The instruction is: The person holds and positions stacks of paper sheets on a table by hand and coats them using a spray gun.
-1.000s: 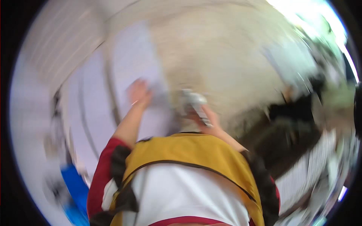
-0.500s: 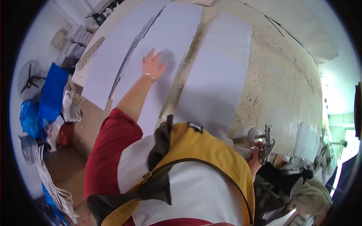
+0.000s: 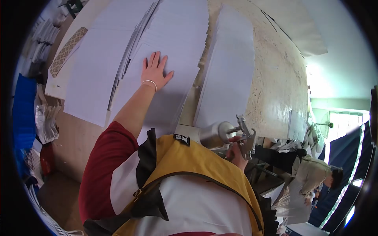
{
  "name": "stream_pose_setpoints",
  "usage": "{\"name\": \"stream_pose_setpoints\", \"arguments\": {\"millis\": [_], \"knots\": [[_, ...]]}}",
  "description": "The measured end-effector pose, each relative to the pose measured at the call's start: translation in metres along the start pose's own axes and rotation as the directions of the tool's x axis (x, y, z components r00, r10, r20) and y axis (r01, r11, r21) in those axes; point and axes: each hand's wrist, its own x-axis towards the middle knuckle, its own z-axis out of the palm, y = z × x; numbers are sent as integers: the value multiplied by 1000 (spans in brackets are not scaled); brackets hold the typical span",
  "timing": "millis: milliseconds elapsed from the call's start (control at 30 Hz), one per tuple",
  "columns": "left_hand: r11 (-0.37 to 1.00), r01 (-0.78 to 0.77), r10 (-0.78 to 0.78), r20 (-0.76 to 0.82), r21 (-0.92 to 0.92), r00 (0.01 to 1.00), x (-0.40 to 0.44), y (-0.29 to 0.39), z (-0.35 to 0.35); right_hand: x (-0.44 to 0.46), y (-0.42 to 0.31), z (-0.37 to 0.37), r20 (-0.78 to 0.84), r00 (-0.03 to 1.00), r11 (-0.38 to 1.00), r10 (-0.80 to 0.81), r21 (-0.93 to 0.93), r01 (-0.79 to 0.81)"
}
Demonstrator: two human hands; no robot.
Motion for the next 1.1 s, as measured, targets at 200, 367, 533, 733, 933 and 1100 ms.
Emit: {"name": "stream_pose_setpoints", "arguments": {"millis": [200, 367, 533, 733, 933, 1100], "knots": [[999, 24, -25, 46, 26, 999, 0, 5, -6, -45, 12, 29, -14, 999, 999, 41, -30, -41], [999, 8, -8, 9, 31, 1000, 2, 5, -1, -94, 76, 15, -8, 999, 996, 44, 75, -43], [998, 7, -6, -4, 56, 1000, 2, -22, -7, -150, 113, 19, -29, 999, 989, 29, 149, -24], [982, 157, -159, 9, 105, 987, -17, -56, -34, -201, 130, 25, -80, 989, 963, 127, 250, -104], [969, 227, -236, 86, 99, 968, -19, -52, -52, -233, 159, 32, -277, 959, 983, 62, 181, -11], [968, 250, -250, -1, -37, 968, -12, -68, -40, -246, 153, 58, -518, 854, 968, 49, 234, 86]]}}
